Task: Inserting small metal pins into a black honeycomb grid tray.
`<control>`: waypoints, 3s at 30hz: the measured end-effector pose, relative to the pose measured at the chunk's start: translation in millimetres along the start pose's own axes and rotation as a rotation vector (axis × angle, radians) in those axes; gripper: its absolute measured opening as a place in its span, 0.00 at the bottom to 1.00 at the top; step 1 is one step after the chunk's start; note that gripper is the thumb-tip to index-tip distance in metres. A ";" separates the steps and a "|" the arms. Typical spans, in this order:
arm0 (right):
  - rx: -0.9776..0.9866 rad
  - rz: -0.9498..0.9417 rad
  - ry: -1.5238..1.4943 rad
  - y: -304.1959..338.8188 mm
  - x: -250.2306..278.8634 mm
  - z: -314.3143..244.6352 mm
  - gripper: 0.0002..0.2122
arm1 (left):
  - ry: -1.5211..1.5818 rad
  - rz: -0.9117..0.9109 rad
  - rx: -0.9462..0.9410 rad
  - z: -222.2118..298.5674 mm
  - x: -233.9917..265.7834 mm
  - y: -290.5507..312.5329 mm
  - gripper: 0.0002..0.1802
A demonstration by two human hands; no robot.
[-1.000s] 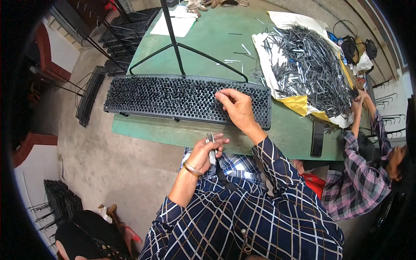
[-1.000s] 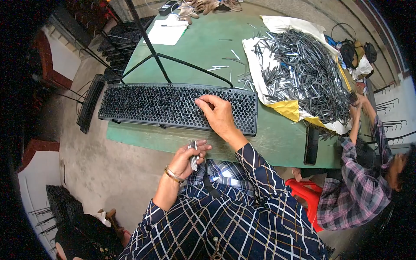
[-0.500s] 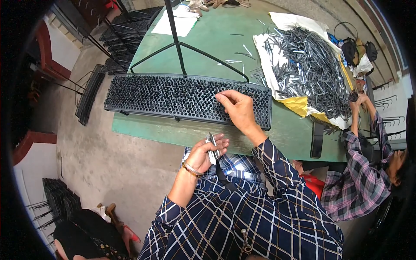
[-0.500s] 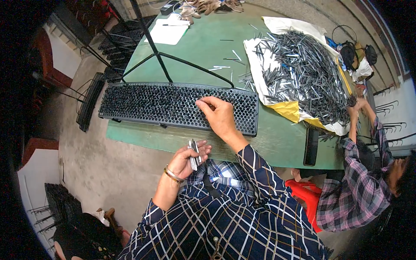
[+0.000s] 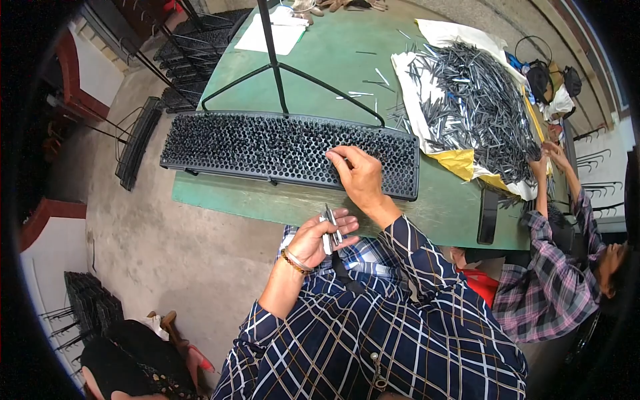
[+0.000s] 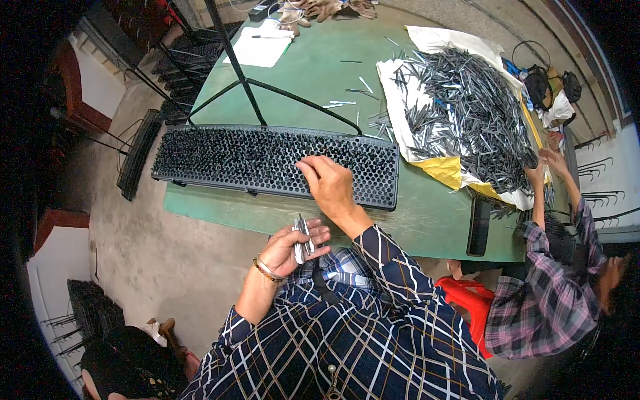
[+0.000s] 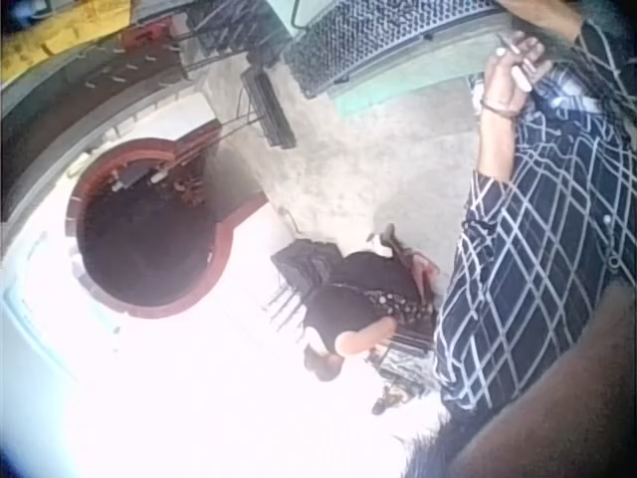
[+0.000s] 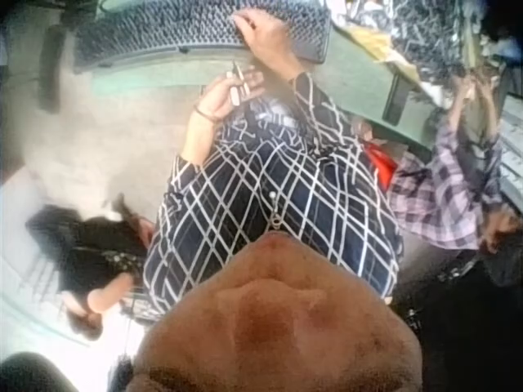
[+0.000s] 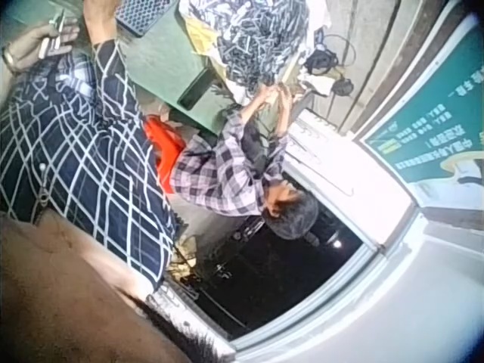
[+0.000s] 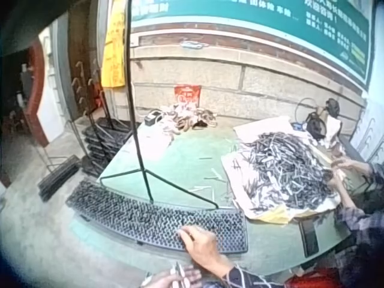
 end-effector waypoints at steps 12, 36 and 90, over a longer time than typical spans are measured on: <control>0.073 -0.175 0.060 3.7 3.3 -1.9 0.05 | 0.007 -0.008 -0.022 0.6 1.4 -0.5 0.23; -0.681 -0.638 -0.432 25.1 42.4 -2.5 0.09 | -0.305 -0.024 -0.192 0.2 -16.4 0.1 0.15; -0.562 -0.586 -0.384 29.8 48.9 1.9 0.10 | -0.396 0.115 -0.265 -7.4 -20.6 -8.5 0.13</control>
Point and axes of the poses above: each hand's wrist, its own y-axis away from the middle knuckle, its own x-axis out of the back of the hand, z = x × y, the point moved 2 cm from there along -y, towards the middle knuckle, and after that the axes turned 9 degrees about -x, right-handed, at the moved point
